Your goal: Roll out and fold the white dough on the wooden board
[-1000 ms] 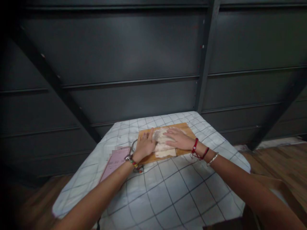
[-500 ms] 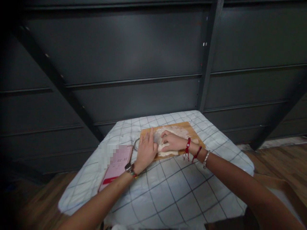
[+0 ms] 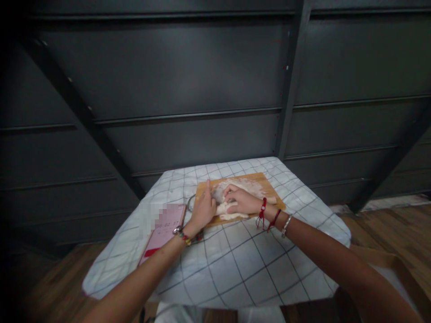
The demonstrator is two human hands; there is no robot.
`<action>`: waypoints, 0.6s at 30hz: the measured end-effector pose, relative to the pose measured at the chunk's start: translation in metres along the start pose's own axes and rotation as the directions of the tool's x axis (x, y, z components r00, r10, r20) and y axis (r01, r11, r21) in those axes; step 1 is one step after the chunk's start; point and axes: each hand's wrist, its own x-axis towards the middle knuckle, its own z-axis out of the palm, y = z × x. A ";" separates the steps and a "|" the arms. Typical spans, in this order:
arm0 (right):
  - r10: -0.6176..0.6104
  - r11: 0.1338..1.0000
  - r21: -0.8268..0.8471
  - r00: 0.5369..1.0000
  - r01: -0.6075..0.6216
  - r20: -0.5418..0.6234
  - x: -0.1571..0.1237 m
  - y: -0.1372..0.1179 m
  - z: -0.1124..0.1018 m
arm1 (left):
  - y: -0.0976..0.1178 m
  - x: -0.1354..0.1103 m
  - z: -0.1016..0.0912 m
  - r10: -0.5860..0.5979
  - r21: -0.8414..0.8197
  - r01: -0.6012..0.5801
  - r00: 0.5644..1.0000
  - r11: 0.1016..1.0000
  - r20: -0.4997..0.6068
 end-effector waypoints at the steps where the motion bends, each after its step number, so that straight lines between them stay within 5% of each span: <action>1: -0.008 1.000 0.005 1.000 0.008 0.001 0.000 0.001 -0.001 | -0.001 0.001 0.000 -0.007 -0.012 0.007 1.000 1.000 0.002; 18: -0.055 0.993 0.110 0.993 0.044 0.105 -0.005 0.005 -0.012 | 0.001 0.006 -0.002 -0.051 -0.006 0.051 0.998 0.999 0.038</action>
